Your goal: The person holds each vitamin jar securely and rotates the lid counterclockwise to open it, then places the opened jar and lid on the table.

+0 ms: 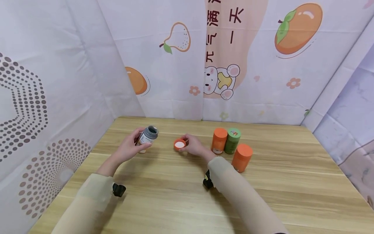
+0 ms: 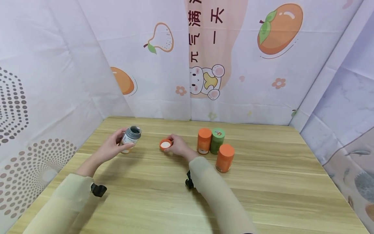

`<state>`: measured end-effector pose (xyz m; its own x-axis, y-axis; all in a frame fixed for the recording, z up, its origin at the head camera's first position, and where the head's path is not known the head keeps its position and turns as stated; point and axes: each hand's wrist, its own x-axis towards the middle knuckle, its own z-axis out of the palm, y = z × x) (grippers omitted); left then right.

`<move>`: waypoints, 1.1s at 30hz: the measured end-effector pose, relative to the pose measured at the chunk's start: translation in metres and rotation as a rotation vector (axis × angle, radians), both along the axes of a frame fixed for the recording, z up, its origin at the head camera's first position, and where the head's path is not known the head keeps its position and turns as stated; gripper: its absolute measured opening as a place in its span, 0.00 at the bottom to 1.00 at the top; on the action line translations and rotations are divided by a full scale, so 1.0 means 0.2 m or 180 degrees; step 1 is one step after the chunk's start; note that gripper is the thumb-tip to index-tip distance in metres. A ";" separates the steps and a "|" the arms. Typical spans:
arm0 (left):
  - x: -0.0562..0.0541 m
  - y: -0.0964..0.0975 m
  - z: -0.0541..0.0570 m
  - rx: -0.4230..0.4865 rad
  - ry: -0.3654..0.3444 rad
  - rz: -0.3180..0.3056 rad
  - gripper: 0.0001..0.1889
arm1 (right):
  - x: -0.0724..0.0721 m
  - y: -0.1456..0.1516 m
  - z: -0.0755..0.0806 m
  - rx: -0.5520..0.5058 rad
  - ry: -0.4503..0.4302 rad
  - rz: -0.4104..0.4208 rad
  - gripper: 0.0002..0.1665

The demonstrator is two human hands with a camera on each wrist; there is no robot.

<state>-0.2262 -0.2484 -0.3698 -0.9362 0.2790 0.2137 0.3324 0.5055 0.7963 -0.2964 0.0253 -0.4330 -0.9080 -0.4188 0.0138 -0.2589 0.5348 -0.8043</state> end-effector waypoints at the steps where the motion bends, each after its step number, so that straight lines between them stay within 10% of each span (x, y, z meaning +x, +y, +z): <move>1: -0.01 0.00 -0.01 -0.0012 0.0000 -0.0004 0.30 | 0.00 0.00 0.00 0.0009 0.0001 0.0019 0.27; 33: -0.03 -0.03 -0.03 -0.0025 -0.0022 0.0100 0.31 | 0.01 0.03 0.00 -0.0031 -0.0126 0.0069 0.30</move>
